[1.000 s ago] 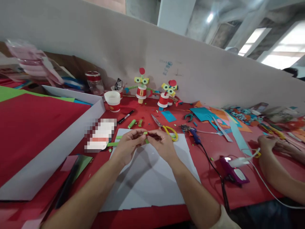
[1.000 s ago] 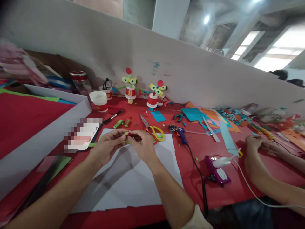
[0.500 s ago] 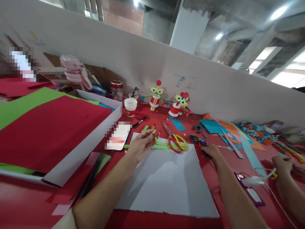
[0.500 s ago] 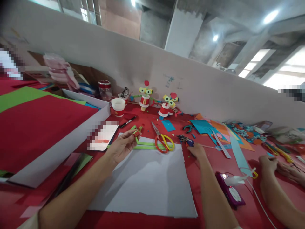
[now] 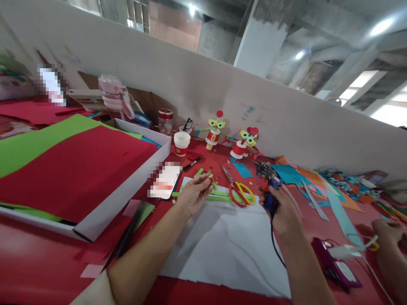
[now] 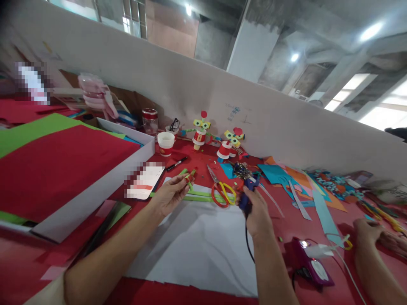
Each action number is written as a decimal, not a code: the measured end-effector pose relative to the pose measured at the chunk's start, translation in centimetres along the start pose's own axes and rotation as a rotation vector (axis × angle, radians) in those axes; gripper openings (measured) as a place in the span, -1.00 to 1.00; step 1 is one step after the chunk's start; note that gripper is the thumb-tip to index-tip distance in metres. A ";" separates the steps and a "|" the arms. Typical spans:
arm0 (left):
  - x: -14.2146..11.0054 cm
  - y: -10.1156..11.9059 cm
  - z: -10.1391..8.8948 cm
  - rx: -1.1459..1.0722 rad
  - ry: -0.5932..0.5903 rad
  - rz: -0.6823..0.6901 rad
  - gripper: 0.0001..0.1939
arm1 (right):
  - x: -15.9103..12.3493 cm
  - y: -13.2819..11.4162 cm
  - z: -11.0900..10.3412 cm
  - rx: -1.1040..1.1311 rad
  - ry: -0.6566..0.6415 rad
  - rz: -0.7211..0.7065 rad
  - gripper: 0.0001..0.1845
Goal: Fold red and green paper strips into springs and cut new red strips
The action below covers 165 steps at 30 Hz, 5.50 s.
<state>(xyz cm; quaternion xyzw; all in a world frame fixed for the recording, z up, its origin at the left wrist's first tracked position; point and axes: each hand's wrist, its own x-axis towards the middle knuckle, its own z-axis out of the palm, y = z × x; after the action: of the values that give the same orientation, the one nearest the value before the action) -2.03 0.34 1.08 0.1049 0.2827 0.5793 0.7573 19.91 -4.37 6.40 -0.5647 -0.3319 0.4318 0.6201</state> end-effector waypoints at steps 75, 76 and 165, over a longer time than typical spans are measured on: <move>-0.6 -0.1 0.1 0.159 -0.141 0.188 -0.81 | 7.6 2.1 -5.8 -0.812 0.105 0.138 -0.69; -0.6 -0.1 0.1 0.175 -0.144 0.184 -0.82 | 8.2 2.2 -6.4 -0.858 0.113 0.139 -0.71; -1.7 -3.2 0.4 0.410 0.015 0.059 -0.74 | -3.1 6.7 6.2 0.191 -0.294 -0.002 -0.80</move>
<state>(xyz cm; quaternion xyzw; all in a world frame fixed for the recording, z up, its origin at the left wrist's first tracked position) 0.52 -2.20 0.41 0.2606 0.3969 0.5323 0.7009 12.02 -4.70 0.89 -0.4337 -0.3772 0.5386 0.6161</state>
